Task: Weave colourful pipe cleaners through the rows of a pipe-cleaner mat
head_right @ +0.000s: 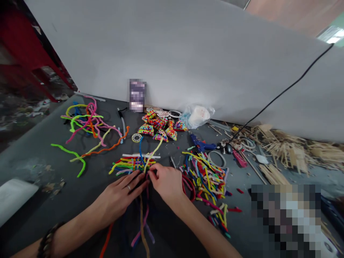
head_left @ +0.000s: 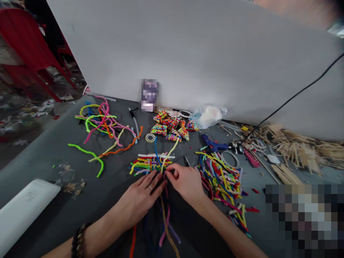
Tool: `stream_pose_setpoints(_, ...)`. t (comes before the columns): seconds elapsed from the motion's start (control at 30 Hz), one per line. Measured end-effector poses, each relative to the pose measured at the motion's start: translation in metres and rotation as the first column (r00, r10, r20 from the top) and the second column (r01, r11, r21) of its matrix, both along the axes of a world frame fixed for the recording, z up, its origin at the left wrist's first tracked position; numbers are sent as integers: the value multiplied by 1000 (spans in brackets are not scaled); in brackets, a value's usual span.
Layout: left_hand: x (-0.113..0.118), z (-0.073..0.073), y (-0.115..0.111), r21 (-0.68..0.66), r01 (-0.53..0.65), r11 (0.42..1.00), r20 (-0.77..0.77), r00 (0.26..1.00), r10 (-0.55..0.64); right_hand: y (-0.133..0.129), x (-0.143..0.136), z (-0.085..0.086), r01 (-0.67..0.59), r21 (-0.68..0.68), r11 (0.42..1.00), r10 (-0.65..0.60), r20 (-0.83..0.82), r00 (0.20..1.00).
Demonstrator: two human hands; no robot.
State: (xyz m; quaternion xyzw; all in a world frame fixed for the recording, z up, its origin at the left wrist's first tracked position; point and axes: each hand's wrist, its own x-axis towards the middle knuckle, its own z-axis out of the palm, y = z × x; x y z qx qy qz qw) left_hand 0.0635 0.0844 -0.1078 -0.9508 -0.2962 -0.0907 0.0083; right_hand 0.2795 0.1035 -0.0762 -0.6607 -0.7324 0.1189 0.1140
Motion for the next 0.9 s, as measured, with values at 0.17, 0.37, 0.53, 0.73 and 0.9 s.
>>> stream_pose_setpoints(0.17, 0, 0, -1, -16, 3, 1000, -7, 1000, -3, -4, -6, 2, 82, -73, 994, -87, -74, 993)
stream_pose_setpoints(0.37, 1, 0, -1, -32, 11, 999, -18, 1000, -12, -7, -9, -4, 80, -82, 993, -93, -180, 979)
stream_pose_setpoints(0.53, -1, 0, 0, -25, 6, 1000, -1, 1000, -6, -3, -3, 2, 39, -64, 997, -52, -219, 974)
stream_pose_setpoints(0.73, -2, 2, 1, -55, 24, 998, -10, 1000, -25, -1, 2, -1, 18, -5, 1000, -19, -87, 996)
stream_pose_setpoints(0.9, 0, 5, 1, -67, 29, 997, -21, 999, -30, 2, 1, -7, -13, -34, 999, 9, -132, 991)
